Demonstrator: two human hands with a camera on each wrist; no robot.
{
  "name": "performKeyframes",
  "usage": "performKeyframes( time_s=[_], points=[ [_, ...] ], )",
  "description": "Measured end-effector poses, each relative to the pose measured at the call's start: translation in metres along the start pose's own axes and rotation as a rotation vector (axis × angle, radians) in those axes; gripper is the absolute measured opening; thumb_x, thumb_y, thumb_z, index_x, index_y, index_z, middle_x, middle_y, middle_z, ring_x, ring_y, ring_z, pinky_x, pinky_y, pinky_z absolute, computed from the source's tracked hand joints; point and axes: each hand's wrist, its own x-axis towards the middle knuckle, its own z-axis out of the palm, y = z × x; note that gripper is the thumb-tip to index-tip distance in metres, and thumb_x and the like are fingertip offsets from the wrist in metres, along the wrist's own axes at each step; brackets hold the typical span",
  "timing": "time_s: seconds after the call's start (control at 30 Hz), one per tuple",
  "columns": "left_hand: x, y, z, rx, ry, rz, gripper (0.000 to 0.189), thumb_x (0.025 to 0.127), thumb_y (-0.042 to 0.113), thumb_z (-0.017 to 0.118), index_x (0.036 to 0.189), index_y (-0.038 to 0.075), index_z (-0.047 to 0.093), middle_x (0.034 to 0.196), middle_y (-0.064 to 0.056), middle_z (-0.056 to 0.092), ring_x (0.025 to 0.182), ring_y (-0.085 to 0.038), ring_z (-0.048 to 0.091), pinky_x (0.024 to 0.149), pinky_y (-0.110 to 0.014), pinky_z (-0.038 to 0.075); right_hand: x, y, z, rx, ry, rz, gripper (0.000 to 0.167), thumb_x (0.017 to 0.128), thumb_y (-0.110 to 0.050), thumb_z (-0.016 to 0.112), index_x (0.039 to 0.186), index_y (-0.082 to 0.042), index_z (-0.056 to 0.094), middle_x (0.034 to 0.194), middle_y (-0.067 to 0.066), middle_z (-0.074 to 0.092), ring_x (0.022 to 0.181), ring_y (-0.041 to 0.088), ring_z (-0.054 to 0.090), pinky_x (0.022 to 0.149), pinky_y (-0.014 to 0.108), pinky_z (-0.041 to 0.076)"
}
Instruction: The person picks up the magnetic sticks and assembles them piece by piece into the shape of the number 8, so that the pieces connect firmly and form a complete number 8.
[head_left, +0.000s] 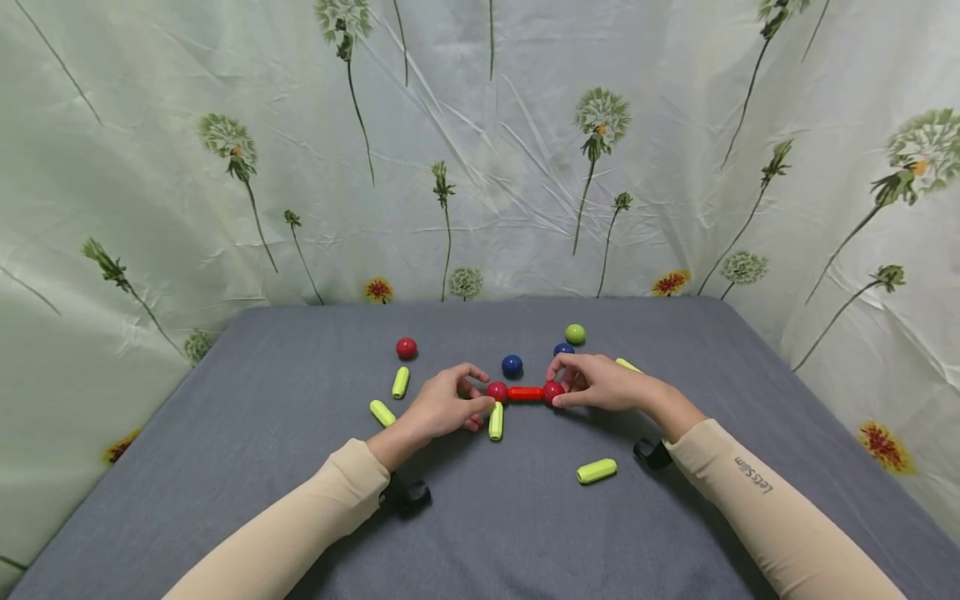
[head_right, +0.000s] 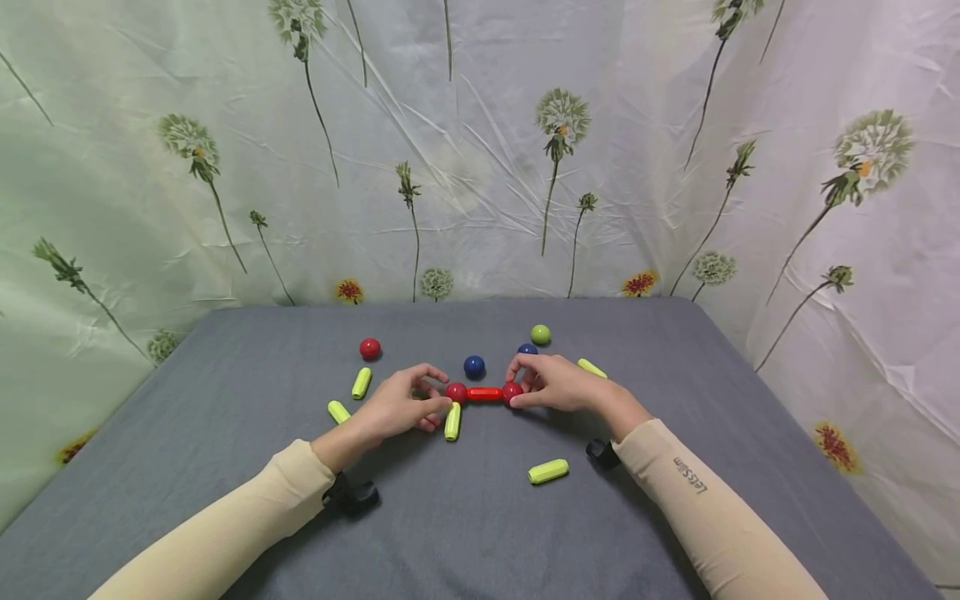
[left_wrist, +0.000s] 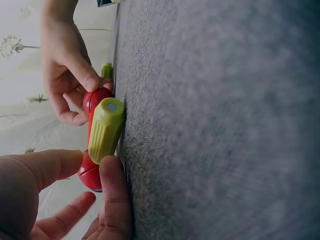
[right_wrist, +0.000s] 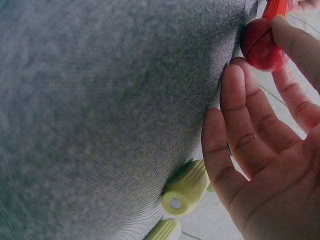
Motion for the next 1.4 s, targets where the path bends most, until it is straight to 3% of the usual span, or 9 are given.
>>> performKeyframes(
  time_s=[0.33, 0.7, 1.03, 1.4],
  points=[
    [0.008, -0.002, 0.000, -0.024, -0.034, 0.056, 0.030, 0.094, 0.016, 0.078, 0.123, 0.017, 0.071, 0.114, -0.010, 0.072, 0.077, -0.013, 0.072, 0.071, -0.031, 0.063, 0.000, -0.001, 0.000, 0.005, -0.001, -0.003, 0.031, 0.096, -0.030, 0.077, 0.118, -0.016, 0.060, 0.090, -0.001, 0.066, 0.080, 0.013, 0.061, 0.075, 0.029, 0.050],
    [0.014, -0.002, 0.002, -0.019, -0.025, 0.050, 0.027, 0.094, 0.015, 0.078, 0.121, 0.017, 0.074, 0.113, -0.009, 0.073, 0.076, -0.013, 0.071, 0.070, -0.030, 0.062, 0.001, -0.002, -0.002, 0.011, -0.008, 0.005, 0.032, 0.095, -0.032, 0.078, 0.118, -0.017, 0.060, 0.092, 0.000, 0.067, 0.082, 0.014, 0.062, 0.076, 0.031, 0.051],
    [0.015, -0.001, 0.001, -0.018, -0.026, 0.049, 0.025, 0.094, 0.015, 0.079, 0.119, 0.018, 0.075, 0.111, -0.008, 0.073, 0.074, -0.011, 0.071, 0.069, -0.028, 0.061, 0.000, 0.002, -0.011, 0.093, -0.061, 0.042, 0.037, 0.095, -0.029, 0.078, 0.124, -0.013, 0.061, 0.101, 0.004, 0.069, 0.090, 0.015, 0.067, 0.083, 0.033, 0.053],
    [0.015, -0.004, 0.001, -0.038, -0.027, 0.048, 0.026, 0.093, 0.015, 0.079, 0.119, 0.017, 0.076, 0.108, -0.008, 0.073, 0.077, -0.009, 0.072, 0.071, -0.028, 0.062, -0.008, 0.005, -0.032, 0.075, -0.002, 0.035, 0.039, 0.097, -0.028, 0.075, 0.125, -0.004, 0.062, 0.103, 0.006, 0.071, 0.096, 0.017, 0.068, 0.087, 0.035, 0.053]
  ],
)
